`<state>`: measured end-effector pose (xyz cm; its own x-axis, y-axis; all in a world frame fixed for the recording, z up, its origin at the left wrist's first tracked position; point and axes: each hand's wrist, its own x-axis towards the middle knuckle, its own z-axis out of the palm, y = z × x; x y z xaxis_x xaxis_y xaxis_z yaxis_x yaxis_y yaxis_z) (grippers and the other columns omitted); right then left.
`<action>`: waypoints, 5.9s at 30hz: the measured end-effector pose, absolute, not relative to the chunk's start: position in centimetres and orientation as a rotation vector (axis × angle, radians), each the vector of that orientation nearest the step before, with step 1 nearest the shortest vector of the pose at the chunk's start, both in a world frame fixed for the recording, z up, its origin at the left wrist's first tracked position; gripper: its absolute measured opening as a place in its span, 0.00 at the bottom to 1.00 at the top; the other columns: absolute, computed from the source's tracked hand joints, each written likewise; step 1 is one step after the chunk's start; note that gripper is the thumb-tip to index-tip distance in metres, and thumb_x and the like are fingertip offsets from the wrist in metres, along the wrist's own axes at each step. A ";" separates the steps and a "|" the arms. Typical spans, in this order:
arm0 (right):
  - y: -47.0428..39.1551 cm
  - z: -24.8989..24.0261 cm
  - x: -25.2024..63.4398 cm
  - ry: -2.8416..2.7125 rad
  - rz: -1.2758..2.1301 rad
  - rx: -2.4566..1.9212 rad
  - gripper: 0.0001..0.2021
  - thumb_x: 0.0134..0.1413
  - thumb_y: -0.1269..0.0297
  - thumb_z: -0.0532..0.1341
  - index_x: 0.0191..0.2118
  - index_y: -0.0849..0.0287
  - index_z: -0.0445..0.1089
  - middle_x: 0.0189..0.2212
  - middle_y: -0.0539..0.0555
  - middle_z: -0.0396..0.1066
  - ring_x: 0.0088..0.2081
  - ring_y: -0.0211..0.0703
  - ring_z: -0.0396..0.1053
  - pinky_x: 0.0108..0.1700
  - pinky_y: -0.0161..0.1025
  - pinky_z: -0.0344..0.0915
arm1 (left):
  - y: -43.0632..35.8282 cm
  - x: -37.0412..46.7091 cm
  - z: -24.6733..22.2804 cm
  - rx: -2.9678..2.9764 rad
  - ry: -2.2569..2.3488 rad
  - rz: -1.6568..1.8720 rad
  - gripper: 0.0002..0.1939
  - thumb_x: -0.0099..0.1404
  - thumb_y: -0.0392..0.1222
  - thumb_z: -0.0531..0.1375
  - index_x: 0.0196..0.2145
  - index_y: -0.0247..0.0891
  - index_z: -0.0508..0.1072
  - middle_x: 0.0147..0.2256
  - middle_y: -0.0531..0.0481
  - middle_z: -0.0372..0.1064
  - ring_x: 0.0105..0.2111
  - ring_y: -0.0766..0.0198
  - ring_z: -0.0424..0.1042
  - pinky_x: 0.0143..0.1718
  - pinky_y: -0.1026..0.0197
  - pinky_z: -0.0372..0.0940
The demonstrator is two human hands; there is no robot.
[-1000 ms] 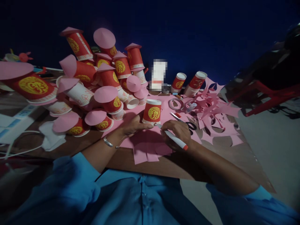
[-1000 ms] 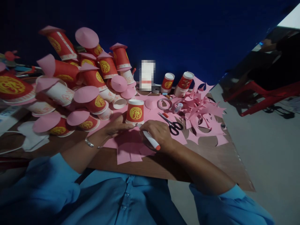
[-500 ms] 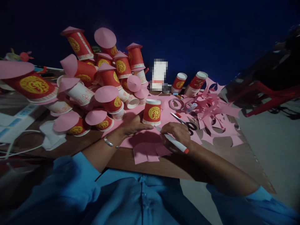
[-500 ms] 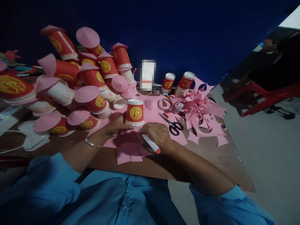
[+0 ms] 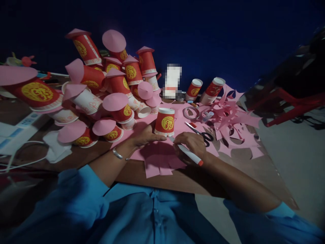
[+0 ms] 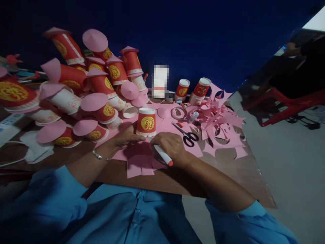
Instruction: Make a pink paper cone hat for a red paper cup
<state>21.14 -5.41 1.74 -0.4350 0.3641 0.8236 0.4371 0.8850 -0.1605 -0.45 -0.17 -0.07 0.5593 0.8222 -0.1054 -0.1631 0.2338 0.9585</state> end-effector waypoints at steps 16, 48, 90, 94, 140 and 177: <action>-5.3 1.6 21.1 -2.061 -0.114 -0.570 0.06 0.63 0.74 0.61 0.42 0.55 0.69 0.29 0.51 0.76 0.29 0.40 0.76 0.33 0.36 0.74 | -0.1 -0.3 -0.1 1.134 0.766 0.737 0.50 0.44 0.43 0.80 0.63 0.35 0.67 0.48 0.38 0.80 0.54 0.41 0.77 0.58 0.41 0.69; -4.3 0.2 21.9 -1.955 -0.081 -0.732 0.07 0.73 0.63 0.60 0.53 0.52 0.69 0.40 0.54 0.79 0.39 0.44 0.80 0.37 0.40 0.76 | -0.2 -0.3 0.4 1.025 0.621 0.785 0.40 0.50 0.43 0.79 0.59 0.36 0.73 0.51 0.36 0.81 0.54 0.43 0.79 0.58 0.45 0.73; -5.2 1.0 21.1 -2.007 -0.024 -0.504 0.10 0.63 0.73 0.63 0.49 0.59 0.71 0.32 0.55 0.79 0.32 0.44 0.78 0.34 0.38 0.74 | -0.2 -0.6 0.0 1.111 0.648 0.728 0.48 0.48 0.41 0.78 0.65 0.35 0.67 0.48 0.38 0.80 0.49 0.47 0.78 0.52 0.50 0.69; -5.3 0.9 21.1 -2.027 -0.026 -0.509 0.08 0.63 0.73 0.63 0.48 0.59 0.70 0.32 0.56 0.79 0.32 0.44 0.78 0.34 0.38 0.74 | -0.1 -0.5 0.0 1.112 0.663 0.738 0.45 0.48 0.39 0.77 0.62 0.36 0.69 0.45 0.41 0.80 0.43 0.52 0.78 0.47 0.53 0.69; -5.2 1.1 20.9 -2.074 -0.098 -0.536 0.05 0.66 0.72 0.62 0.45 0.58 0.70 0.31 0.55 0.79 0.31 0.43 0.78 0.33 0.38 0.73 | 0.0 -0.4 -0.4 1.134 0.671 0.737 0.49 0.45 0.45 0.79 0.63 0.37 0.68 0.53 0.37 0.77 0.53 0.43 0.77 0.58 0.43 0.67; -5.0 0.2 21.7 -1.977 -0.043 -0.606 0.10 0.66 0.72 0.64 0.51 0.57 0.72 0.40 0.59 0.81 0.40 0.47 0.80 0.40 0.42 0.76 | 0.0 -0.6 0.0 1.066 0.626 0.769 0.29 0.53 0.42 0.76 0.53 0.38 0.76 0.33 0.51 0.76 0.31 0.63 0.72 0.41 0.56 0.68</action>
